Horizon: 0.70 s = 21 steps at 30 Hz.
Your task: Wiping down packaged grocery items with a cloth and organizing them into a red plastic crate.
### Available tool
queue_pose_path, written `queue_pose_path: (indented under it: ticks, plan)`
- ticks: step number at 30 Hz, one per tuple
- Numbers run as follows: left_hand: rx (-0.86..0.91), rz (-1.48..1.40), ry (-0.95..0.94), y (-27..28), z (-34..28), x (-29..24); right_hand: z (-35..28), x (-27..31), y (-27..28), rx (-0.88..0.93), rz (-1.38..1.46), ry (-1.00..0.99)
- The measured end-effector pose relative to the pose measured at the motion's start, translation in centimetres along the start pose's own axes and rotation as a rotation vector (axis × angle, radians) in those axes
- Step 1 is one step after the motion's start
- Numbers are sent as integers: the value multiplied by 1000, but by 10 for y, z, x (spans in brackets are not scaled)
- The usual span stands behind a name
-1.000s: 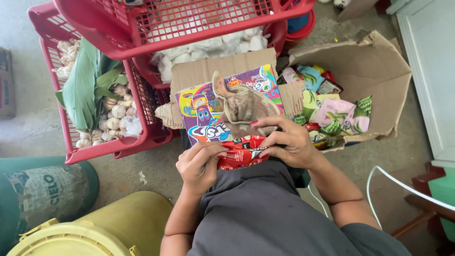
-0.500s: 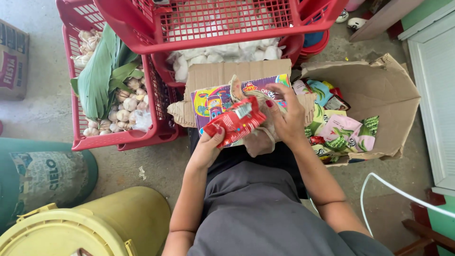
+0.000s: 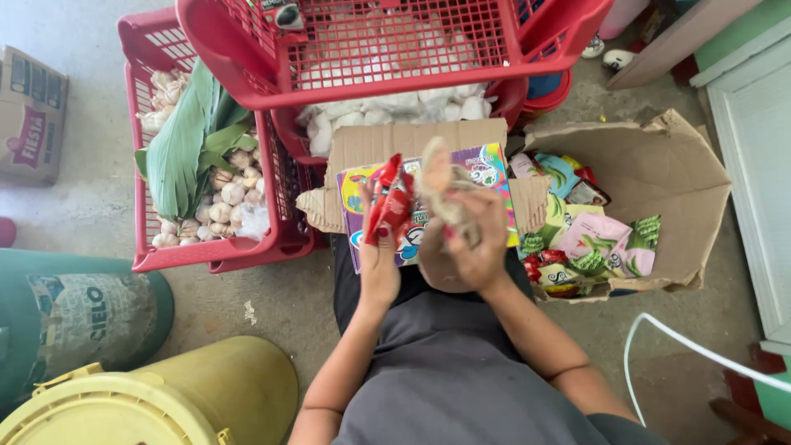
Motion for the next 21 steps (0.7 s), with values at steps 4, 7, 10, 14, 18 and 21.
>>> queue_pose_path:
  ticks: [4,7,10,14,18,21]
  plan:
    - [18,-21,0,1,-40,78,-5,29,-34,-11,36,198]
    - [-8,-15,30,-10,-39,55,8,9,-35,-95,-15,237]
    - [-11,-64,27,-29,-25,0,19,-11,-33,-148,121,-45]
    - [-56,-162,37,-30,-24,14,9,9,-28,-161,116,-84]
    - [-119,-51,-1,-22,-15,27,-20,19,-34,-107,-8,114]
    - [-248,-29,60,-43,-5,-56,-23,6,-34,-76,19,192]
Point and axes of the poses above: each hand's wrist, its own z-axis towards the middle knuckle, its own y-axis out of the back of the hand, x = y × z, the point moved 1 cm from there along z, towards the middle knuckle, and after that the axes turned 1 degree about -x, right-handed, at the moved point
